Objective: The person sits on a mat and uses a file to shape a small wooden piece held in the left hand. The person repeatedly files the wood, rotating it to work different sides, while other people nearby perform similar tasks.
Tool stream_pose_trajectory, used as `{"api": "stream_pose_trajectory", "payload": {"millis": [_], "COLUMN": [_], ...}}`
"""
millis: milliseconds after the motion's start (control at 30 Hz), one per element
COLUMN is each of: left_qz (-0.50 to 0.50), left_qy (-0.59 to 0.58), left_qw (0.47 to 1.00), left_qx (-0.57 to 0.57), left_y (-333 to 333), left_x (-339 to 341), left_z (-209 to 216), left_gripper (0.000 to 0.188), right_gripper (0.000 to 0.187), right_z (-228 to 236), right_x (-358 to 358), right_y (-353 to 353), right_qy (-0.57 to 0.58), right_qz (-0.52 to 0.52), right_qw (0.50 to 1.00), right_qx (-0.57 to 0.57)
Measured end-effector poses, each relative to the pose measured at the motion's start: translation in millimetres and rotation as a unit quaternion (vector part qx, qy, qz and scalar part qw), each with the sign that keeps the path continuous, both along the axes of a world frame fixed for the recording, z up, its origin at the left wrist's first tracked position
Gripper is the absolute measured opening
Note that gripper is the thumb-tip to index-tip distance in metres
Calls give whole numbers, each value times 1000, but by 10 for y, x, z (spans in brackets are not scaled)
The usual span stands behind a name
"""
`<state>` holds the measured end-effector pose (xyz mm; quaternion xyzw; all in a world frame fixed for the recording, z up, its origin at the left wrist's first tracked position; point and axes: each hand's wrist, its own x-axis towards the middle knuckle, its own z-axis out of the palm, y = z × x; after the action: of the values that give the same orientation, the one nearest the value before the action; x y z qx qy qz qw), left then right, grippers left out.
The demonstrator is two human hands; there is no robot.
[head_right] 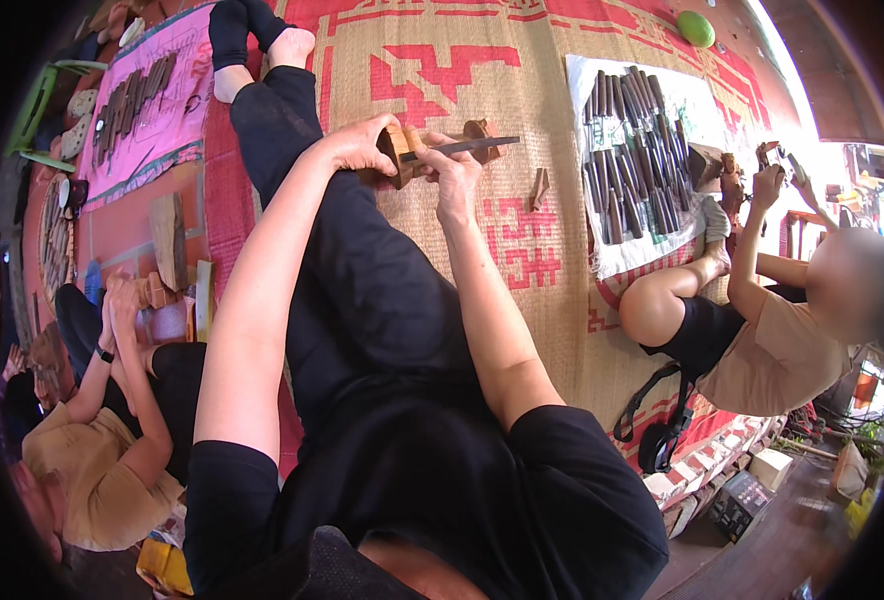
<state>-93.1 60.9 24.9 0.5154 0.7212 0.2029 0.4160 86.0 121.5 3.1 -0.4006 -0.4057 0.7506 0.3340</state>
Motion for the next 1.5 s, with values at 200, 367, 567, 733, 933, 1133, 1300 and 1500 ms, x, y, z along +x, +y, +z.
{"api": "stream_pose_trajectory", "payload": {"millis": [200, 367, 567, 733, 933, 1133, 1300, 1500], "left_qz": [6, 27, 22, 29, 26, 27, 22, 27], "left_qy": [20, 17, 49, 31, 42, 39, 57, 47], "left_qw": [1000, 999, 998, 999, 999, 999, 998, 998], "left_qx": [4, -11, -13, -11, -12, -6, -9, -15], "left_y": [25, 30, 49, 38, 52, 25, 33, 43], "left_x": [-23, -12, -14, -19, -22, 5, 20, 1], "left_z": [-95, -108, -127, -113, -131, -104, -52, -82], "left_gripper": [71, 68, 67, 63, 65, 62, 63, 65], "right_gripper": [28, 27, 26, 29, 30, 31, 27, 27], "right_z": [-55, -1, -92, -36, -65, 35, -85, 6], "right_x": [36, 27, 17, -14, -2, -27, 46, 21], "right_y": [88, -16, 49, -33, 43, -57, 95, -35], "right_qy": [0, 7, 7, 0, 5, -15, 2, 22], "right_qz": [-15, -2, -35, -17, -30, 8, -5, 18], "right_qw": [1000, 1000, 999, 1000, 999, 999, 1000, 1000], "right_qx": [16, 24, 26, 23, 12, 39, 22, -2]}}
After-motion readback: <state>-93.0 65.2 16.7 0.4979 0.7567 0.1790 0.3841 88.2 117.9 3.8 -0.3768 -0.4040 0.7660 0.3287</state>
